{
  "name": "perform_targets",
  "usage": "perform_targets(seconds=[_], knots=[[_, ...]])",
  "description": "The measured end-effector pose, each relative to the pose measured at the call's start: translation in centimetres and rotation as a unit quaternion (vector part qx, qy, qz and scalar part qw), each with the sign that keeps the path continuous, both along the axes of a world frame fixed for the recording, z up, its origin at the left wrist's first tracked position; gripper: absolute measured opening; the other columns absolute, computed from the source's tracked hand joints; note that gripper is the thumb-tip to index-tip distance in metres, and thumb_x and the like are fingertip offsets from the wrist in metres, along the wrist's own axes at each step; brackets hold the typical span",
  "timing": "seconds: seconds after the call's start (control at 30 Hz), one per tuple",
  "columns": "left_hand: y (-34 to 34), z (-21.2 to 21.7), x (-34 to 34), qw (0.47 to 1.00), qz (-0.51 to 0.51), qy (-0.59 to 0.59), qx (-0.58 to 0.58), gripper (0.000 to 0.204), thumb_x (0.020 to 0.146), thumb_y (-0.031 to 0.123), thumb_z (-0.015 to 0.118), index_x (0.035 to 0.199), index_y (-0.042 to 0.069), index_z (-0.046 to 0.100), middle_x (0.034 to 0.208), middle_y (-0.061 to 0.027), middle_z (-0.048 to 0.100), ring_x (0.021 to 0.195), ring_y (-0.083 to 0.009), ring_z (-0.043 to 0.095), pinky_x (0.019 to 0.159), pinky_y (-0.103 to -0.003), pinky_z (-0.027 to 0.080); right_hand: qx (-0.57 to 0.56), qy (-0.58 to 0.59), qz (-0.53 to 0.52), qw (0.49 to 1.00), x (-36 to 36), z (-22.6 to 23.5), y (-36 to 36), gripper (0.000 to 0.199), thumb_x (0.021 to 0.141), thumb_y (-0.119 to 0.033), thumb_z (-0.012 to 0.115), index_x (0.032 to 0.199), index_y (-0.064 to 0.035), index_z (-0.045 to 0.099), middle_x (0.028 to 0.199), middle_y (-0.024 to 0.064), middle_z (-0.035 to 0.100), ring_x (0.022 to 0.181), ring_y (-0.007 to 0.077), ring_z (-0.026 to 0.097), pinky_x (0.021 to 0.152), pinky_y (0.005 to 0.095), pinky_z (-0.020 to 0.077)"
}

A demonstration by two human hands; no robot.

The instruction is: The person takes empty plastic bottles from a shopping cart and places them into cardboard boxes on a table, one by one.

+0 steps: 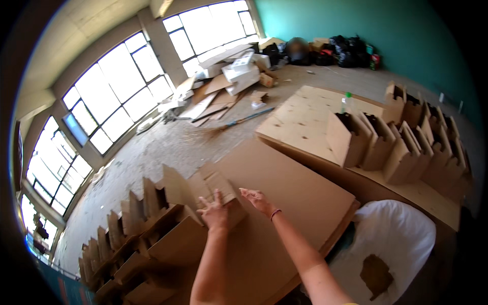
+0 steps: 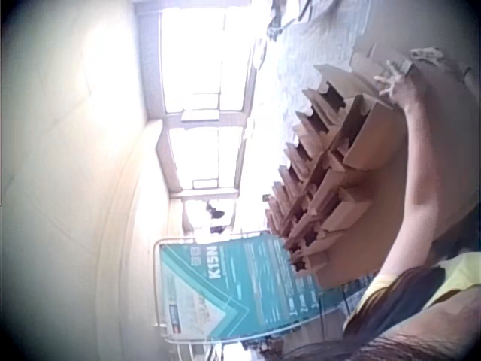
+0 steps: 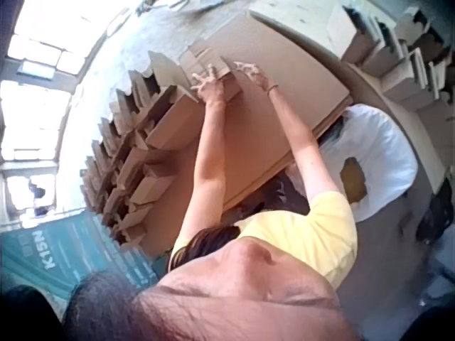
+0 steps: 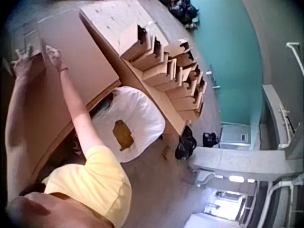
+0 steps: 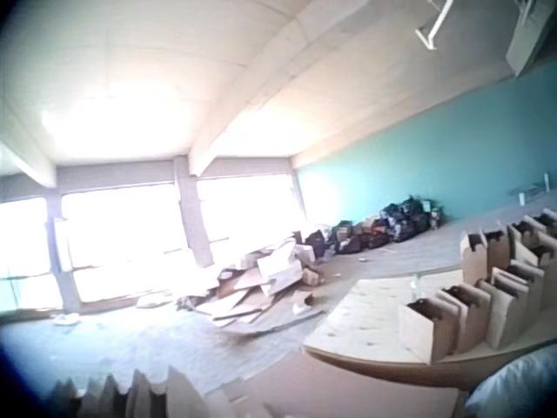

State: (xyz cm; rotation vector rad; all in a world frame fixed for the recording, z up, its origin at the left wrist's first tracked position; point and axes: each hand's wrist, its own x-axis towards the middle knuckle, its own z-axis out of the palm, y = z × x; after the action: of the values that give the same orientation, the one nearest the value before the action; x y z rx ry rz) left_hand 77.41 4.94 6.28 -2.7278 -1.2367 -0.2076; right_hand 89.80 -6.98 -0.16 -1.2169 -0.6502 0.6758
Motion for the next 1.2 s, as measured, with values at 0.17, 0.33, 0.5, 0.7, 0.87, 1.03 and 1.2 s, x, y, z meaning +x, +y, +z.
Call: perform_targets(seconds=[0.17,0.33,0.5,0.7,0.87,1.03,1.2], knots=[[0.5,0.4,-1.2,1.0,0.018,0.007,0.003,0.073,0.085,0.062,0.059,0.149,0.042,0.031,0.154,-0.0252,0.027,0.12,-0.0603,0.045,0.086,-0.048,0.055,-0.243,-0.508,-0.48,0.673,13.9,5.9,-14.3,0.045,0.071,-0.004,0.062,0.115,0.0023,0.059,0.109,0.0254,0.062,0.103,0.0405,0.058,0.094,0.0459,0.0471],[0.8,0.2,-1.6,1.0,-0.004,-0.015,0.009,0.072,0.086,0.061,0.058,0.15,0.041,0.032,0.154,-0.0257,0.027,0.119,-0.0609,0.046,0.087,-0.049,0.054,-0.424,-0.476,-0.532,0.557,22.0,8.0,-26.5,0.045,0.071,-0.023,0.077,0.107,-0.0009,0.061,0.112,0.0203,0.063,0.112,0.0366,0.056,0.1,0.0463,0.0441],[1.0,-0.4,-1.3,1.0,-0.009,-0.012,0.002,0.071,0.087,0.06,0.058,0.149,0.041,0.032,0.155,-0.0248,0.025,0.121,-0.0612,0.044,0.089,-0.049,0.053,-0.554,-0.398,-0.432,0.591,19.7,5.9,-25.9,0.03,0.069,-0.035,0.079,0.082,-0.0096,0.071,0.099,0.0085,0.069,0.107,0.0294,0.057,0.097,0.0482,0.041],[1.2,1.5,-2.6,0.991,-0.029,-0.035,-0.124,0.067,0.09,0.051,0.059,0.15,0.039,0.031,0.158,-0.0242,0.015,0.131,-0.0616,0.03,0.1,-0.053,0.046,-0.467,-0.573,-0.384,0.553,11.9,7.5,-26.6,0.022,0.075,-0.033,0.072,0.077,-0.0108,0.072,0.089,0.0065,0.062,0.097,0.0229,0.056,0.09,0.0419,0.0409],[0.2,2.8,-8.6,0.957,-0.144,-0.124,-0.22,0.067,0.09,0.037,0.064,0.15,0.029,0.035,0.159,-0.0236,0.009,0.138,-0.055,0.024,0.113,-0.052,0.03,-0.28,-0.568,-0.256,0.731,-3.3,12.2,-26.8,0.014,0.07,-0.013,0.076,0.072,-0.0021,0.068,0.08,0.0078,0.054,0.085,0.026,0.056,0.108,0.049,0.0353],[-4.7,2.5,-23.9,0.879,-0.348,-0.213,-0.246,0.06,0.089,0.021,0.068,0.144,0.017,0.044,0.155,-0.0274,0.022,0.14,-0.0472,0.027,0.112,-0.049,0.032,-0.169,-0.53,-0.066,0.828,-18.0,15.5,-22.7,0.01,0.071,-0.008,0.076,0.081,-0.0084,0.074,0.081,0.0066,0.055,0.083,0.0241,0.057,0.105,0.0475,0.0365],[-7.5,4.1,-49.0,0.897,-0.178,-0.228,-0.335,0.044,0.091,0.023,0.065,0.13,0.005,0.056,0.137,-0.023,0.051,0.122,-0.0388,0.054,0.1,-0.044,0.047,-0.074,-0.592,0.11,0.795,-31.8,15.9,-14.7,0.026,0.065,-0.011,0.077,0.09,-0.0156,0.077,0.082,0.0027,0.052,0.084,0.0224,0.057,0.102,0.0506,0.039]])
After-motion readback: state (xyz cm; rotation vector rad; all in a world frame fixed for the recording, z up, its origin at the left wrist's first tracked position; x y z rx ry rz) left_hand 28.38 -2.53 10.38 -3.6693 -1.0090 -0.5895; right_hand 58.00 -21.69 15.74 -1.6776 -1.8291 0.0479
